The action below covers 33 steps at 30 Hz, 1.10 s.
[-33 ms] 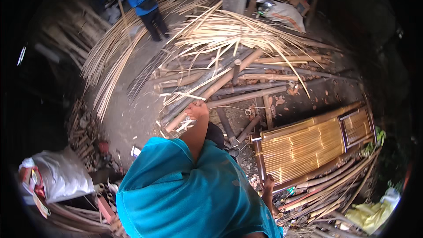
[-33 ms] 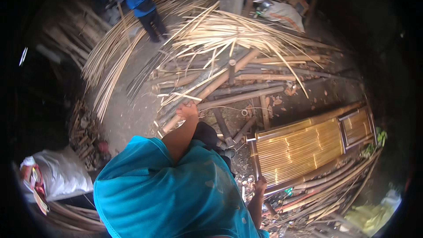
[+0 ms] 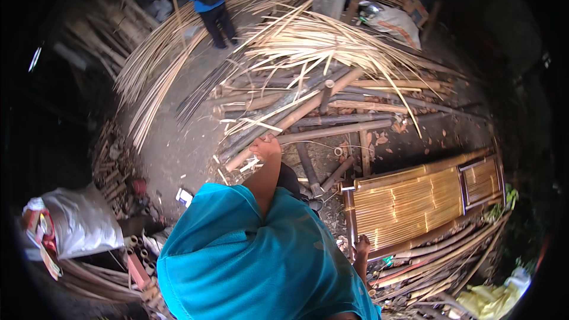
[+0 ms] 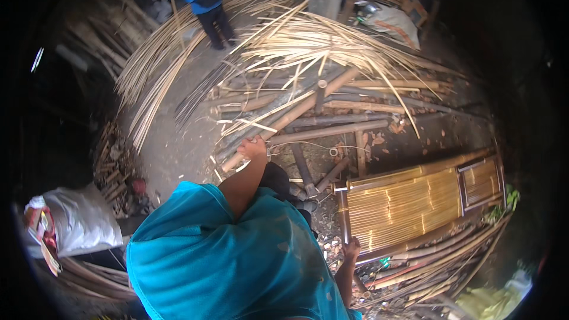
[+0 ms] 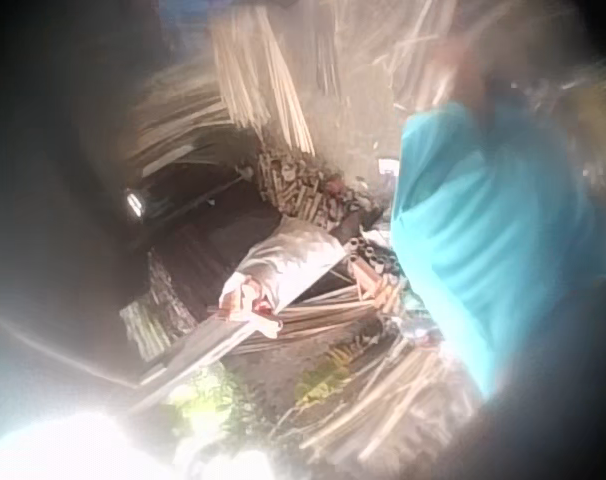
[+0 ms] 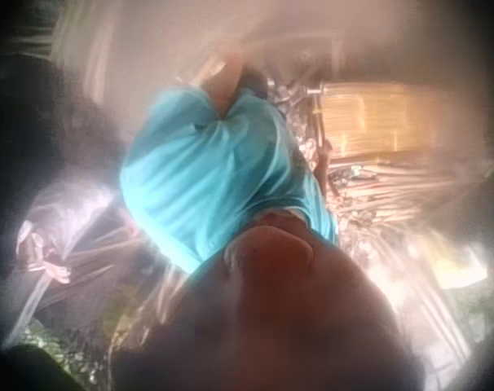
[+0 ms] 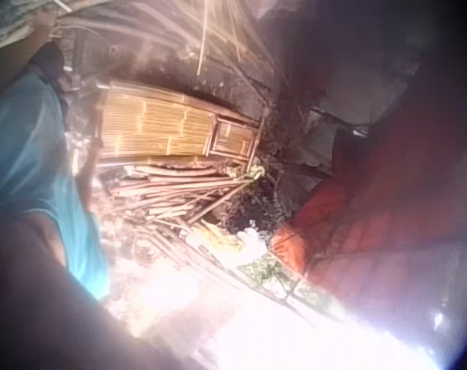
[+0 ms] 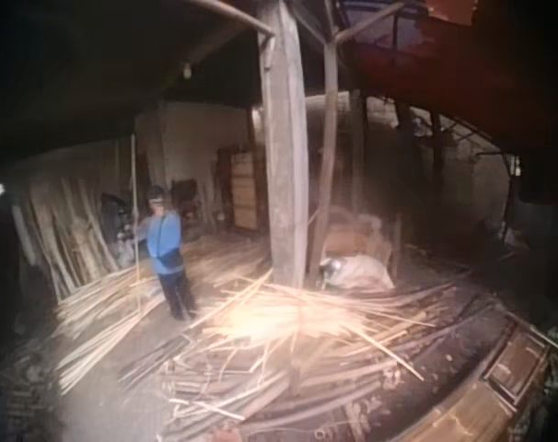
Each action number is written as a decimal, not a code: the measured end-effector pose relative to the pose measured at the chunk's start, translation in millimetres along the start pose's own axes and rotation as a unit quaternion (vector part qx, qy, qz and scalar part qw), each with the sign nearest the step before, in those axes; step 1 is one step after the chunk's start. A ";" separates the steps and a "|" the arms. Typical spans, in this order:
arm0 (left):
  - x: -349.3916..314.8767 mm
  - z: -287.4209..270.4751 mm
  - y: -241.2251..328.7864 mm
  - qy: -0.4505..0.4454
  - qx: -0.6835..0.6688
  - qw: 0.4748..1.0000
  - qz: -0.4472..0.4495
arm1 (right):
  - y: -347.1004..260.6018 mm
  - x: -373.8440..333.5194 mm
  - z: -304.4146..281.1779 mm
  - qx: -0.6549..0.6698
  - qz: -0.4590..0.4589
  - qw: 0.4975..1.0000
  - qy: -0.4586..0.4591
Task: The person applies a finish to a bamboo chair using a brush and a can of liquid. They repeatedly dip the brush into the can and paint the chair's frame and seat. The person also briefly walks to a nearby table to pick up a small packet before returning to the chair.
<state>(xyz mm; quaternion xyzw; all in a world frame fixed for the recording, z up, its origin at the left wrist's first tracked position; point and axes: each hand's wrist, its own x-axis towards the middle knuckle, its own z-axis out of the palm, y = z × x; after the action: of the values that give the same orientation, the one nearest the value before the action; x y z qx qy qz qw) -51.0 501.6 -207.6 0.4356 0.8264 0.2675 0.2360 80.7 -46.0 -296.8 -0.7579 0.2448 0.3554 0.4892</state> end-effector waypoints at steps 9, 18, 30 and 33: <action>151.9 -108.6 -209.3 0.153 -0.112 0.948 -0.254 | -70.0 4.4 103.2 -0.322 -0.007 0.942 -0.093; 311.8 -327.1 -379.9 0.013 -0.483 0.780 -0.397 | -61.6 -54.2 425.3 -0.392 -0.203 0.860 -0.257; 349.1 -467.9 -568.7 0.257 -0.577 0.609 -0.480 | -35.5 -238.7 806.6 -0.615 -0.442 0.543 -0.362; 396.0 -464.1 -561.0 0.234 -0.588 0.583 -0.510 | -20.7 -215.0 872.6 -0.612 -0.496 0.518 -0.333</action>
<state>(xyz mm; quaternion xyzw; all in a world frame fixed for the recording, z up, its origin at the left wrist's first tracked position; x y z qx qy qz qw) -874.9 459.2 -287.1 -0.3690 0.6018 0.6233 0.3364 -300.4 766.2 -352.1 -0.6950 -0.6299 0.3435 0.0469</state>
